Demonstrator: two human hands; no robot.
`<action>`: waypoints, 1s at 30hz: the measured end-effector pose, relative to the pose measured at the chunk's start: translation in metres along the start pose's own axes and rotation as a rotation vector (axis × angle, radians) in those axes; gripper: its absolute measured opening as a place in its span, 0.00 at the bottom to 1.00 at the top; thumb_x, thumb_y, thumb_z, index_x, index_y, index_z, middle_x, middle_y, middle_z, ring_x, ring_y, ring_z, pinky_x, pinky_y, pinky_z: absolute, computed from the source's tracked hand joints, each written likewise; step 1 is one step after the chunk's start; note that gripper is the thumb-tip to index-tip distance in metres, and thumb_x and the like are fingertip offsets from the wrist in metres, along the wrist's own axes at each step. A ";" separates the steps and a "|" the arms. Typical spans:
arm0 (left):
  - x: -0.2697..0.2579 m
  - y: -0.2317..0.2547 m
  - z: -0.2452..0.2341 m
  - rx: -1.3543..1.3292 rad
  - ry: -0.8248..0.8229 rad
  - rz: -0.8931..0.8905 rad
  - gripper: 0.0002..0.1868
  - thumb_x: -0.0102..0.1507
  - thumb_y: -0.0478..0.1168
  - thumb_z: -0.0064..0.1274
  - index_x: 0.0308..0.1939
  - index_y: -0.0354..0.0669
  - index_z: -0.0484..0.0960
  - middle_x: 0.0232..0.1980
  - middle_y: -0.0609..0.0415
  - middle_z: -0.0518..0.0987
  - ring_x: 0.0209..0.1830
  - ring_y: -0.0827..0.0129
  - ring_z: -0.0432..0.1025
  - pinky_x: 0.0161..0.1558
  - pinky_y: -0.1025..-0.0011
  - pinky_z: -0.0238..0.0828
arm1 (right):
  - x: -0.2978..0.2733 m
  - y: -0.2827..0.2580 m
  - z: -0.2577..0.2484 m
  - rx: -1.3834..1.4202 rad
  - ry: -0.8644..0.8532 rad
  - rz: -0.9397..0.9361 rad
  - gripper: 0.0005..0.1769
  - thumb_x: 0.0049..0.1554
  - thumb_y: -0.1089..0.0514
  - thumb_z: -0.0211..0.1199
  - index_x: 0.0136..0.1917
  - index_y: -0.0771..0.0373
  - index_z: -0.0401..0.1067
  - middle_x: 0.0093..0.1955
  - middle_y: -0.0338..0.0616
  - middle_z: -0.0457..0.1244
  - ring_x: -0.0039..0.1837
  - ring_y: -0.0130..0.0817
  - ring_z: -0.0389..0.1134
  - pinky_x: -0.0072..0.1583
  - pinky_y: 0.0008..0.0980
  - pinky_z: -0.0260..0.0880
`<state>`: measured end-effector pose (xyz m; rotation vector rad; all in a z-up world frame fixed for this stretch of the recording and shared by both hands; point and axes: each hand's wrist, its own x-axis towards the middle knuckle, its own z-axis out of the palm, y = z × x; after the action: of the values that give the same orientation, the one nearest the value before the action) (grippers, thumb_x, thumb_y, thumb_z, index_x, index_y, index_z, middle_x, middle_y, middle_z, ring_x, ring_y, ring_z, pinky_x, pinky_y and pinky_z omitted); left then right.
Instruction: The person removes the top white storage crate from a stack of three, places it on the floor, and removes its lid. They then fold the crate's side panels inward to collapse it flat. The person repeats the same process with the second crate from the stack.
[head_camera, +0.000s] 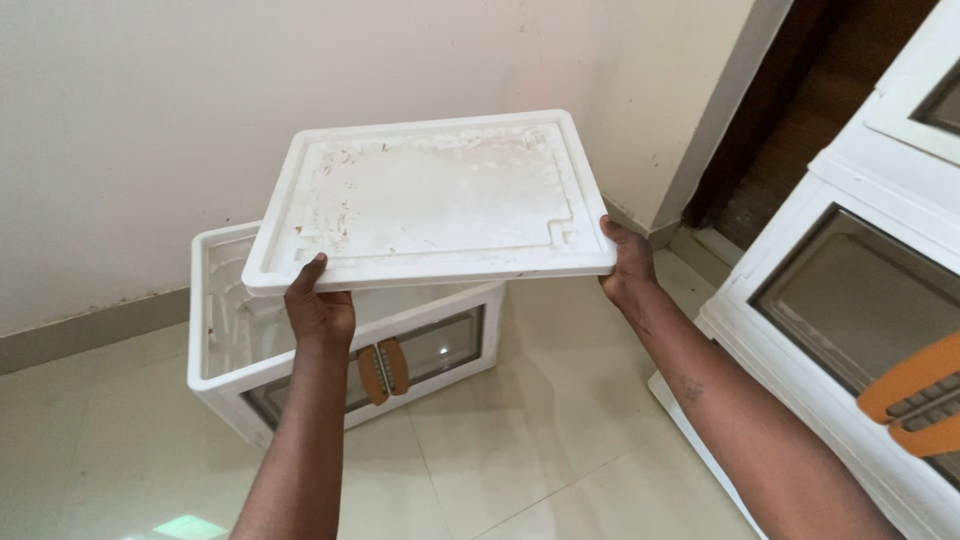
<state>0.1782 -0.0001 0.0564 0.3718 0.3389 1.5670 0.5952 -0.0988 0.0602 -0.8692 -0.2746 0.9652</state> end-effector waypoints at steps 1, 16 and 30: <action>-0.001 -0.012 0.006 -0.015 -0.002 -0.034 0.36 0.56 0.26 0.57 0.68 0.38 0.65 0.62 0.47 0.76 0.63 0.59 0.74 0.65 0.64 0.70 | -0.002 -0.004 -0.005 0.004 -0.001 -0.018 0.23 0.59 0.60 0.62 0.66 0.68 0.65 0.61 0.50 0.67 0.64 0.44 0.70 0.66 0.43 0.73; -0.007 -0.212 0.089 0.084 -0.278 -0.247 0.38 0.60 0.22 0.48 0.71 0.48 0.55 0.69 0.45 0.65 0.63 0.56 0.70 0.62 0.55 0.75 | 0.059 -0.031 -0.117 0.203 0.131 -0.256 0.17 0.60 0.60 0.64 0.60 0.71 0.72 0.59 0.50 0.68 0.61 0.43 0.70 0.65 0.41 0.69; 0.015 -0.313 0.124 0.152 -0.199 -0.302 0.32 0.67 0.32 0.52 0.74 0.47 0.61 0.68 0.51 0.71 0.66 0.59 0.69 0.69 0.54 0.67 | 0.059 -0.042 -0.164 0.265 0.190 -0.080 0.23 0.57 0.59 0.61 0.65 0.69 0.66 0.65 0.51 0.65 0.67 0.44 0.67 0.70 0.41 0.65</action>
<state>0.5133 0.0227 0.0323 0.5632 0.3426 1.2012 0.7465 -0.1478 -0.0232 -0.6948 -0.0172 0.8169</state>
